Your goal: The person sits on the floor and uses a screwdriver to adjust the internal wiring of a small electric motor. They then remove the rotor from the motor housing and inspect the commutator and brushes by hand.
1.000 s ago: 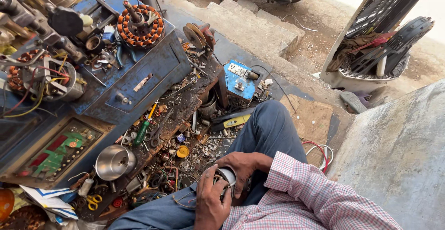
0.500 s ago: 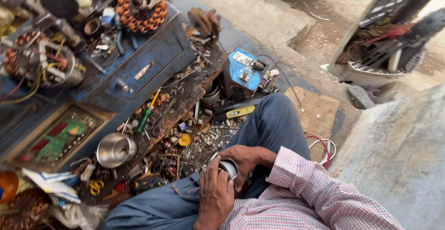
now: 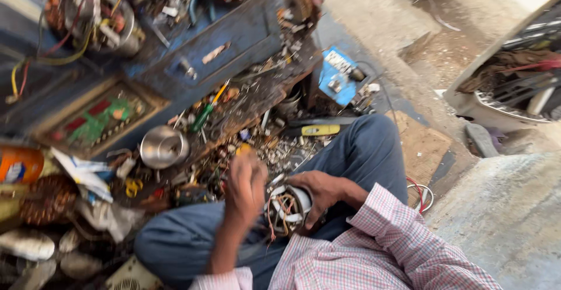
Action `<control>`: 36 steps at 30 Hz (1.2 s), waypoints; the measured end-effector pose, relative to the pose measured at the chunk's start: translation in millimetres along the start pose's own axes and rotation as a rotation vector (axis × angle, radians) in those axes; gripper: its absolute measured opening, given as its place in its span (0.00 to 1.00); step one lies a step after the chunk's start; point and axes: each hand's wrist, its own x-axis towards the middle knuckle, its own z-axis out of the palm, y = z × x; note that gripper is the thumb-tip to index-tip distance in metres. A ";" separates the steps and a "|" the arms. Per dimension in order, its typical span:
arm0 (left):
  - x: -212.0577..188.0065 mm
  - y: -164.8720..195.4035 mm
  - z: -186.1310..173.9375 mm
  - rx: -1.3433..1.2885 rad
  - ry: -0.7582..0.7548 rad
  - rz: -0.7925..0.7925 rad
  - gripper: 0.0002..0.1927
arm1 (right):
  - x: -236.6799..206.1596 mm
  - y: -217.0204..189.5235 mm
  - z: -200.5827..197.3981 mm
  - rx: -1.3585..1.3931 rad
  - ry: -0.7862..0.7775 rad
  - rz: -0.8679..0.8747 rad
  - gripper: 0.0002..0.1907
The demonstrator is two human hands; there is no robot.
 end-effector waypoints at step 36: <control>118.1 -123.9 -14.9 -0.118 -0.188 -0.189 0.14 | 16.2 62.5 -58.1 0.086 0.082 -0.052 0.56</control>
